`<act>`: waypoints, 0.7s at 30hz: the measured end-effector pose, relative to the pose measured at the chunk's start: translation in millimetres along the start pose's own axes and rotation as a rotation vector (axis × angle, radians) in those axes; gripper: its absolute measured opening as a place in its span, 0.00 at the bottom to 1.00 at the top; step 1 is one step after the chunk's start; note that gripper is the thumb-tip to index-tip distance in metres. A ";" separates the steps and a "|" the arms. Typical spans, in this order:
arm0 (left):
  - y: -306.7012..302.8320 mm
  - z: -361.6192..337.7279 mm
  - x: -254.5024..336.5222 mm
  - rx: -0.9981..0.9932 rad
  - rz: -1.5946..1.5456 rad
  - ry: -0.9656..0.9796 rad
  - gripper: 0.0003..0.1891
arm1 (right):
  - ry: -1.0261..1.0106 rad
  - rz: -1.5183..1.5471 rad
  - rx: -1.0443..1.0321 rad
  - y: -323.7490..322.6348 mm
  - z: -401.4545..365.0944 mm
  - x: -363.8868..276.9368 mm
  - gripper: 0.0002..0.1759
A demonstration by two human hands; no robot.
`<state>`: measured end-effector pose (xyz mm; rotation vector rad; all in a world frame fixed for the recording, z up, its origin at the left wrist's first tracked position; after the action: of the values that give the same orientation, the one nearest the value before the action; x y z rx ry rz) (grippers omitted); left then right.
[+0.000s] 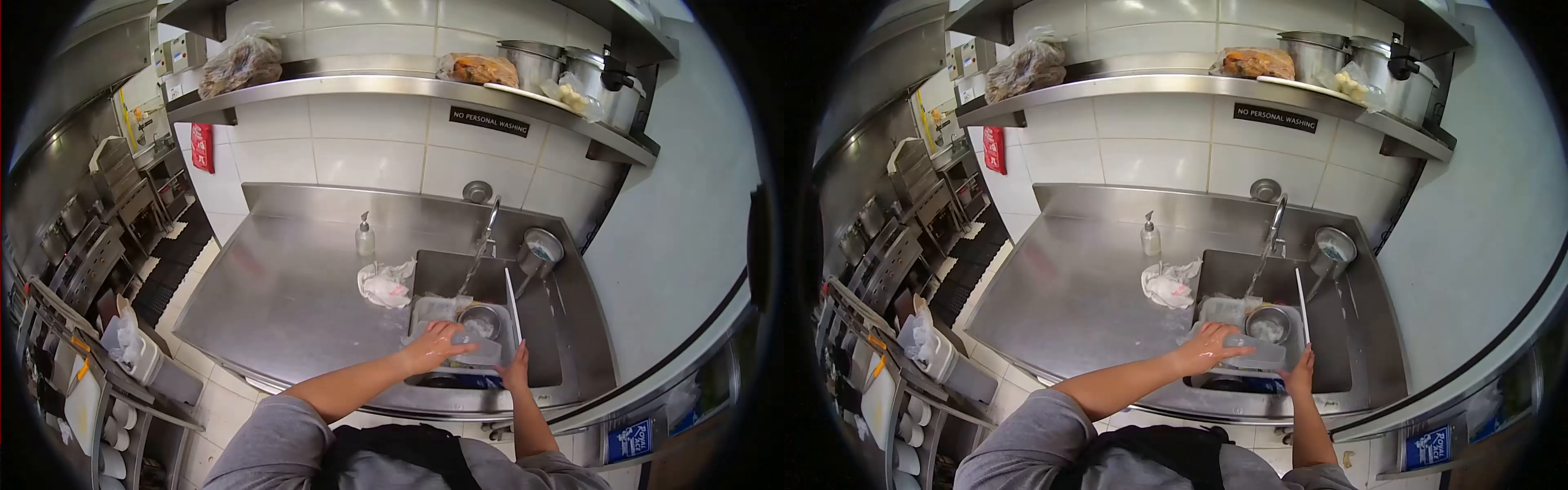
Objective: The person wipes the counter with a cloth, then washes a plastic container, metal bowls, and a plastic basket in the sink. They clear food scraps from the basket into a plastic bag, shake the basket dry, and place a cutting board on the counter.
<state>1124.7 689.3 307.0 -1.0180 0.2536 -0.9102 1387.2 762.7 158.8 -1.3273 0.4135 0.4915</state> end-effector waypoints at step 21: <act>-47.9 -108.7 27.6 -0.081 0.144 0.285 0.27 | -0.195 -0.287 0.050 5.7 -117.0 12.1 0.30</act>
<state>1054.0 590.8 294.2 -0.9293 0.6000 -0.9176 1393.1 650.3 124.5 -1.2527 0.0702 0.3633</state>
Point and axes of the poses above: each hand's wrist, its own z-axis towards the middle knuckle, its own y-axis out of the palm, x = y × z, the point moved 7 cm from there along z, towards the middle knuckle, and after that the axes turned 4 degrees about -z, right-handed, at the moved point
